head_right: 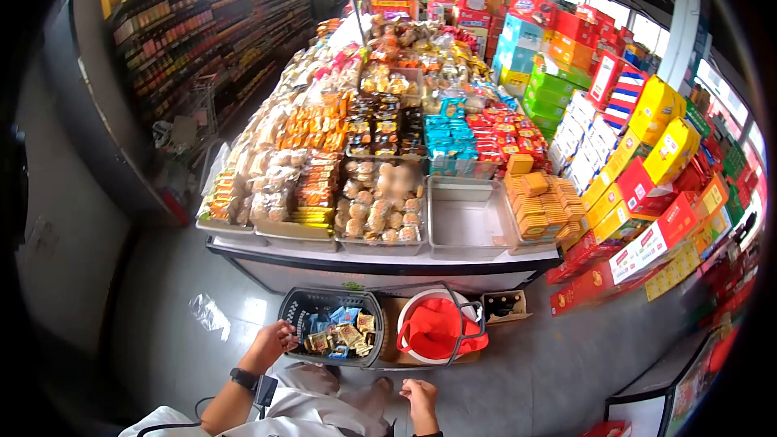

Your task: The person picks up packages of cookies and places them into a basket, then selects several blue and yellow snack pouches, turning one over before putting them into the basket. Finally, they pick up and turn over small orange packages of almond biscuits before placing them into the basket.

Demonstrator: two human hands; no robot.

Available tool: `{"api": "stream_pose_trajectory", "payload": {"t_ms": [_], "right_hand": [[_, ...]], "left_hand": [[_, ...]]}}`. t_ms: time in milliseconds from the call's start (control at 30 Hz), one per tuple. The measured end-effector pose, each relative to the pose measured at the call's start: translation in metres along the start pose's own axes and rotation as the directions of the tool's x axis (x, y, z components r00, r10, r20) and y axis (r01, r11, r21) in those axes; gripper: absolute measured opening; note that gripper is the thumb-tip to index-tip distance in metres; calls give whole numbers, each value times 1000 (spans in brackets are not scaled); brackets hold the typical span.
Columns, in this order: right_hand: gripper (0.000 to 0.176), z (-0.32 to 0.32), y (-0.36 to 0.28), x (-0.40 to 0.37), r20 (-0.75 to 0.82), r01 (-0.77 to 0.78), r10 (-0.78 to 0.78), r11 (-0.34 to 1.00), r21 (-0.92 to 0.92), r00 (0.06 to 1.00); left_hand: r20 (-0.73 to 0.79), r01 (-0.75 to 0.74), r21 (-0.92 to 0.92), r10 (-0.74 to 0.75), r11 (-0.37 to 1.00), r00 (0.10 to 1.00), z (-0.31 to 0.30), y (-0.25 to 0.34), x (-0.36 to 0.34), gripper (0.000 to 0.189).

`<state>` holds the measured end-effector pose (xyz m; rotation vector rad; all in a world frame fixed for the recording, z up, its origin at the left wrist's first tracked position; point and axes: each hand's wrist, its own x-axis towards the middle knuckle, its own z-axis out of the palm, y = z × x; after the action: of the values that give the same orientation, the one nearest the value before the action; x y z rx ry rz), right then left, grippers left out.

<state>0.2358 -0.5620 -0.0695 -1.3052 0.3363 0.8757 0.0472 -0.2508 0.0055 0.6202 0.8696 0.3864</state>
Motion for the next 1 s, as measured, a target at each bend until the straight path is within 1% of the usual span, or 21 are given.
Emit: {"api": "stream_pose_trajectory", "payload": {"t_ms": [33,67,100,167,200,233,300,367,467,533,600,667,767,833,900,967,1000], "right_hand": [[5,0,2,0,8,-15,15,1000,-9,1000],[7,-1,5,1,22,-28,27,999,35,999],[9,-1,9,1,33,-46,43,996,80,999],[11,7,7,-1,9,-79,79,997,12,997],[10,11,9,-1,15,-58,57,998,24,998],[9,15,12,-1,17,-35,35,999,37,999],[8,26,13,-3,0,-14,14,999,39,1000],[10,45,11,-11,-35,35,-33,997,67,999],[9,67,23,-8,-45,60,-57,996,66,997],[9,91,30,-12,-92,28,-25,999,28,995],[9,112,43,-14,-102,5,-4,1000,14,995],[9,141,52,-6,-85,-5,6,1000,7,996],[8,177,70,-13,-95,-76,69,995,-72,993],[9,199,77,-13,-63,-83,77,990,-115,995],[8,215,84,-19,-69,-88,79,985,-151,995],[6,229,91,-22,-23,-12,9,989,-144,1000],[6,235,95,-24,-24,-13,9,990,-143,1000]], "left_hand": [[-2,-18,19,18,1000,1000,0,1,-5,17],[-32,-23,27,23,999,999,2,5,-11,18],[-6,-42,22,42,999,999,-9,3,-9,17],[-38,-51,30,53,998,998,-18,10,-15,18],[-68,-61,25,62,998,996,-28,13,-13,18],[-41,-91,32,93,995,995,-36,19,-15,18],[-94,-111,15,112,994,989,-52,31,-17,16],[-143,-145,-32,139,989,980,-70,43,-15,15],[-179,-133,-12,129,991,975,-92,64,-14,15],[-205,-93,-42,82,995,975,-111,79,-11,14],[-215,-79,-71,62,994,975,-133,91,-10,13],[-223,-98,-96,74,991,972,-158,108,-3,12],[-241,-61,-125,29,990,970,-201,124,-3,15],[-221,-80,-176,40,981,974,-220,140,-2,13],[-244,-94,-182,48,979,968,-240,148,-5,13],[-267,-102,-190,48,976,962,-250,160,-10,12],[-267,-100,-190,47,977,963,-257,163,-9,12]]}}
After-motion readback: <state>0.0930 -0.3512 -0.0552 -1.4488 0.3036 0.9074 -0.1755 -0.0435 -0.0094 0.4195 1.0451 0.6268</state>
